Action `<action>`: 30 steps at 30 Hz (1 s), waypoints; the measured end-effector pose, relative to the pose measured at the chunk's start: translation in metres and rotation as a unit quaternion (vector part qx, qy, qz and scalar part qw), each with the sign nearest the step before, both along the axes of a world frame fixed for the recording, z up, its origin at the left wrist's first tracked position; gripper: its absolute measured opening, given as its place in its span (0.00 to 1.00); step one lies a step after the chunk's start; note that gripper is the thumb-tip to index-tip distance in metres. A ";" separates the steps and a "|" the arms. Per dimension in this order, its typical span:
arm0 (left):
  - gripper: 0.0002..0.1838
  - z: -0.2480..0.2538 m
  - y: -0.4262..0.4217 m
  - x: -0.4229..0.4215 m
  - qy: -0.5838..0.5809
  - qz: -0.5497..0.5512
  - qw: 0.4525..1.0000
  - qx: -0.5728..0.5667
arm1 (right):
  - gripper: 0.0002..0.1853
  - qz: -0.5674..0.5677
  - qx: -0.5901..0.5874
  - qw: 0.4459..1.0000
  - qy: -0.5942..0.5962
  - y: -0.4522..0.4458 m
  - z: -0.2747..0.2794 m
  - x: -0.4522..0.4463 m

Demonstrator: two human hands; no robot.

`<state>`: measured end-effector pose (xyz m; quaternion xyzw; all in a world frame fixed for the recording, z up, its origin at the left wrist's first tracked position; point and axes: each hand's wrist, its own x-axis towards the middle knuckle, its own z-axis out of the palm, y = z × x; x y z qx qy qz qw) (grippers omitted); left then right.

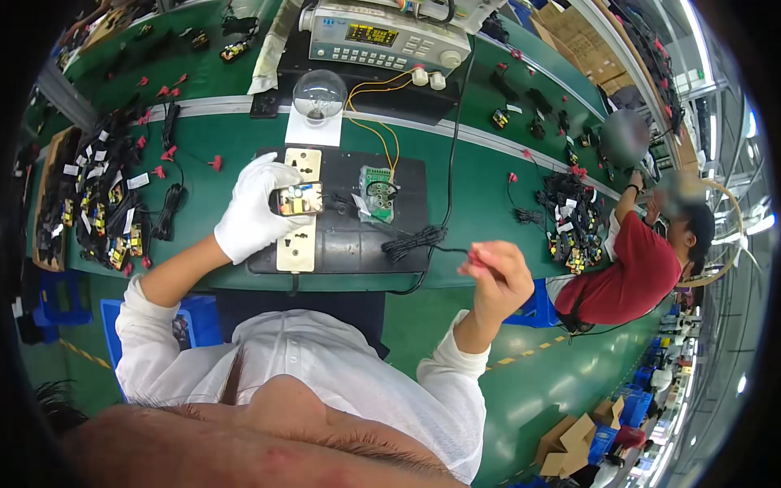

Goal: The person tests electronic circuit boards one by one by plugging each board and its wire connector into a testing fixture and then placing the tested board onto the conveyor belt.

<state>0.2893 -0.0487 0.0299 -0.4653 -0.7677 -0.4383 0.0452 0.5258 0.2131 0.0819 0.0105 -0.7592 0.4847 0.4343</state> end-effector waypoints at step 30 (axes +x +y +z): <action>0.32 -0.017 0.001 -0.025 -0.023 -0.109 0.993 0.044 | 0.09 -0.222 0.030 0.933 -0.282 -0.080 -0.059 -0.103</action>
